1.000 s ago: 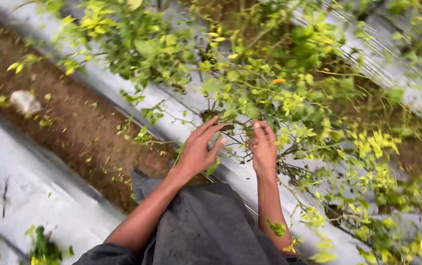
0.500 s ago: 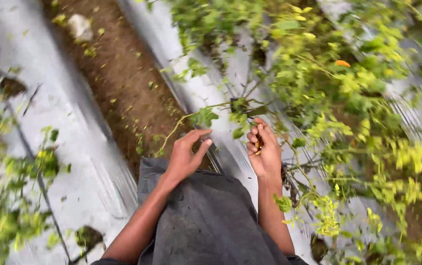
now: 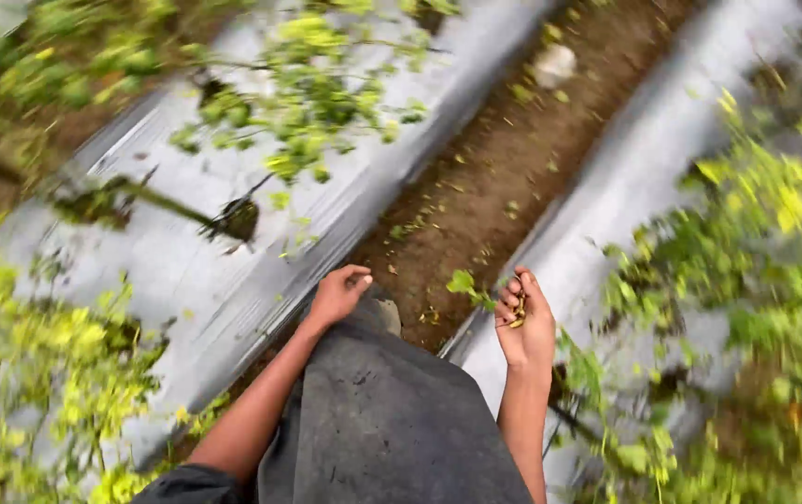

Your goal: Harvesting ripe chilies from plants in an agricultural field by hand.

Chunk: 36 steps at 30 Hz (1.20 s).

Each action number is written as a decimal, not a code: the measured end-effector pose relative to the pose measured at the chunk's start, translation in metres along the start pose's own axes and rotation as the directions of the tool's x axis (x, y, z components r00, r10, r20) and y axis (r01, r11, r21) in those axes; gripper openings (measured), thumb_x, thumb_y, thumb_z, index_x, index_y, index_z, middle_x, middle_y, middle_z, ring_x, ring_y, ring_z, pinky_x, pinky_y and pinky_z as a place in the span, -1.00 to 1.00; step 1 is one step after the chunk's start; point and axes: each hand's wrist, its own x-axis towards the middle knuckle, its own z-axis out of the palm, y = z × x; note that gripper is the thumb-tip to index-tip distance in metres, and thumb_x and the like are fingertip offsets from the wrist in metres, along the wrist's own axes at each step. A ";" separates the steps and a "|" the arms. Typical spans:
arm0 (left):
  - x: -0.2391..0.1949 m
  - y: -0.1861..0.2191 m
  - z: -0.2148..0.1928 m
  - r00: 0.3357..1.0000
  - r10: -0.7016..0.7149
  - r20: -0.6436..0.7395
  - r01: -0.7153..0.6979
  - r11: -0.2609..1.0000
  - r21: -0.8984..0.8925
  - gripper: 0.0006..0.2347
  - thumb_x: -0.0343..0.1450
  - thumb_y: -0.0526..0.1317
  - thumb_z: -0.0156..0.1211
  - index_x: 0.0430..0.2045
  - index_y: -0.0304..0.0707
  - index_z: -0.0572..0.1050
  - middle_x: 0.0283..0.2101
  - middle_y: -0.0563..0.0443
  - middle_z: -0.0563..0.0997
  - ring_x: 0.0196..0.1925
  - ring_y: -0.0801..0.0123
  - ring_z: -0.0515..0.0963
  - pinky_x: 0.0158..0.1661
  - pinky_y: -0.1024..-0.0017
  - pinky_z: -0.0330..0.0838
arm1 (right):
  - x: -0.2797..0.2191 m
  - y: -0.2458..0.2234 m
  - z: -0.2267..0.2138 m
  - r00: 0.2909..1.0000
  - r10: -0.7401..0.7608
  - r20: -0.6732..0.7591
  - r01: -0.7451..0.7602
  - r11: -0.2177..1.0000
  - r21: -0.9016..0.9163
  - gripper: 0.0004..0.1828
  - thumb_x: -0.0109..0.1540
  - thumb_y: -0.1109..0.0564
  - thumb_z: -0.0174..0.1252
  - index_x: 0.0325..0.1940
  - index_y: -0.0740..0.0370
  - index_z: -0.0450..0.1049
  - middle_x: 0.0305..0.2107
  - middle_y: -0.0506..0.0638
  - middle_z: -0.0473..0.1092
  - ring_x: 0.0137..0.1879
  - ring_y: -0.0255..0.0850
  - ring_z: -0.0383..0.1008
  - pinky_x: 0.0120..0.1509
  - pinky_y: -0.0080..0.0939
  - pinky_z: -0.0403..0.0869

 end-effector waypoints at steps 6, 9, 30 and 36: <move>-0.035 -0.117 -0.032 0.869 -0.420 -0.261 0.363 0.901 -0.238 -0.72 0.49 -0.13 0.17 0.02 -0.28 0.57 -0.09 -0.25 0.68 -0.09 0.11 0.71 -0.05 0.08 0.60 | 0.069 0.013 0.043 0.970 0.206 0.132 -0.183 0.969 -0.165 -0.84 0.43 0.12 -0.05 0.06 0.15 0.36 -0.41 -0.17 0.19 -0.41 -0.48 0.18 -0.56 -0.61 0.15; -0.051 -0.133 -0.027 0.804 -0.532 -0.265 0.425 0.826 -0.370 -0.70 0.52 -0.21 0.05 0.08 -0.38 0.51 -0.05 -0.30 0.64 -0.03 0.01 0.68 -0.07 0.02 0.62 | 0.093 0.008 0.049 0.956 0.257 0.143 -0.232 0.958 -0.171 -0.83 0.43 0.12 -0.06 0.07 0.14 0.37 -0.42 -0.18 0.20 -0.41 -0.49 0.18 -0.56 -0.62 0.15; 0.065 0.086 -0.139 0.561 -0.266 -0.784 -0.137 0.904 -0.405 -0.84 0.54 -0.26 0.13 -0.13 -0.38 0.55 -0.22 -0.22 0.66 -0.21 0.29 0.64 -0.18 0.39 0.53 | 0.261 0.014 0.038 0.927 0.373 -0.027 -0.371 0.905 -0.208 -0.79 0.45 0.08 -0.03 0.14 0.17 0.36 -0.42 -0.19 0.17 -0.46 -0.48 0.14 -0.57 -0.54 0.13; 0.056 0.074 -0.082 0.733 -0.390 -0.558 0.155 0.893 -0.422 -0.61 0.52 -0.12 0.20 0.18 -0.38 0.43 0.13 -0.47 0.51 0.19 -0.23 0.53 0.13 -0.12 0.45 | 0.336 0.069 0.026 0.871 0.479 -0.105 -0.486 0.816 -0.313 -0.55 0.40 0.23 -0.01 0.37 0.43 0.21 -0.16 0.14 0.43 -0.13 -0.20 0.53 -0.12 -0.39 0.53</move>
